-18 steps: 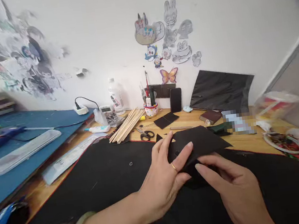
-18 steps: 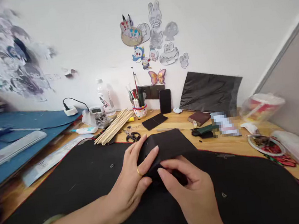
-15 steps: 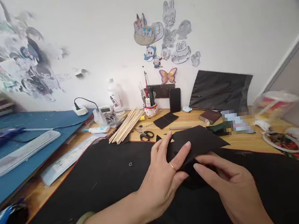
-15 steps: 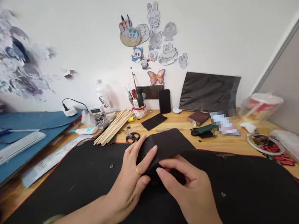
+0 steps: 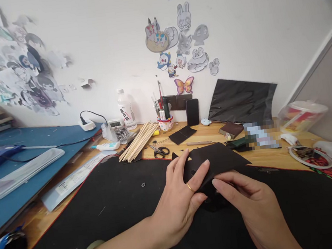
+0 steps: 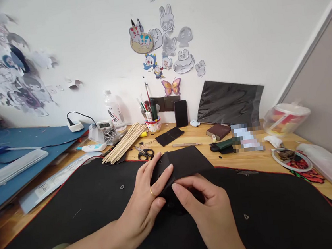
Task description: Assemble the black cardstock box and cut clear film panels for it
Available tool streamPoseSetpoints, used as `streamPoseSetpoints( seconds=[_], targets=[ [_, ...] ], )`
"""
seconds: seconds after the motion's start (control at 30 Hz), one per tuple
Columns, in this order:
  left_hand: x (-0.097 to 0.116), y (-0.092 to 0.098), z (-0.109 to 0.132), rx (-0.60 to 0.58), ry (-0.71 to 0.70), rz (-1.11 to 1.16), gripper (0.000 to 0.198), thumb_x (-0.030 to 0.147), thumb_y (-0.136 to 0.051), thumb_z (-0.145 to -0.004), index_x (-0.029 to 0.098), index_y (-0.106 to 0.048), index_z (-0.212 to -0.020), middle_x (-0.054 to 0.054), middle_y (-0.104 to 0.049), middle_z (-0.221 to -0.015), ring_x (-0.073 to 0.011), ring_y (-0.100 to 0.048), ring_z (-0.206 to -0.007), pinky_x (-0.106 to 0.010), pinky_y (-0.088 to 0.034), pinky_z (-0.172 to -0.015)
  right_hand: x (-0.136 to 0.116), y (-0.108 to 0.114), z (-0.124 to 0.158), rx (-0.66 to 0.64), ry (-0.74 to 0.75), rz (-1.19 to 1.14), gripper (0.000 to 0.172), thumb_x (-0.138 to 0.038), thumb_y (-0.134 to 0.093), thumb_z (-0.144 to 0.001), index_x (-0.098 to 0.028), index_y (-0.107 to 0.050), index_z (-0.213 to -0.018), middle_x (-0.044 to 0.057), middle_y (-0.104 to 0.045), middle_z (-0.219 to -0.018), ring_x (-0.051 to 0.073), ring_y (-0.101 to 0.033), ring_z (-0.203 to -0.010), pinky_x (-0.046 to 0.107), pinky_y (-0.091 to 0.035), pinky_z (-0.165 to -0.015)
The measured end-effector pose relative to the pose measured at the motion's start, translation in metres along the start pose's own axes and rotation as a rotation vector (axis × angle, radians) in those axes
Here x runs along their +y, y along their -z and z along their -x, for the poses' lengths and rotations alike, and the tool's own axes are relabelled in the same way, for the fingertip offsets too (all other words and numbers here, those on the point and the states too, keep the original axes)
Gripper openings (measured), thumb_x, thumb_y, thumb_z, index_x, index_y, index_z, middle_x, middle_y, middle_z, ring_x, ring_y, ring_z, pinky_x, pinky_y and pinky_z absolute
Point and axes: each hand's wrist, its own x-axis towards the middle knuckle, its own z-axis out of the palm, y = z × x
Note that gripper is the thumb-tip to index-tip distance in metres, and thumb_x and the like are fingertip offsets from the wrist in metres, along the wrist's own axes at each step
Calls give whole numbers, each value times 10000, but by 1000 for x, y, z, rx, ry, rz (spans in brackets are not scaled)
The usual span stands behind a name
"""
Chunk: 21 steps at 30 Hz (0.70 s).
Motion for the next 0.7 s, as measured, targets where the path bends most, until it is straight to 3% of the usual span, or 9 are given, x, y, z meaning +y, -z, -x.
streamPoseSetpoints(
  seconds=[0.4, 0.7],
  targets=[
    [5, -7, 2, 104, 11, -89, 488, 381, -246, -911, 308, -170, -1388, -86, 65, -1454, -311, -85, -1263, -547, -222, -993, -7, -6, 2, 94, 160, 72, 42, -239, -658, -712, -272, -663, -688, -65, -607, -669, 74, -553, -623, 119, -454, -586],
    [7, -8, 1, 129, 50, -129, 480, 386, -249, -909, 331, -182, -1381, -83, 54, -1447, -307, -90, -1253, -554, -251, -976, -1, -1, 3, 45, 211, 79, 120, -207, -644, -739, -319, -664, -778, -78, -639, -811, 79, -583, -758, 129, -461, -698]
  ],
)
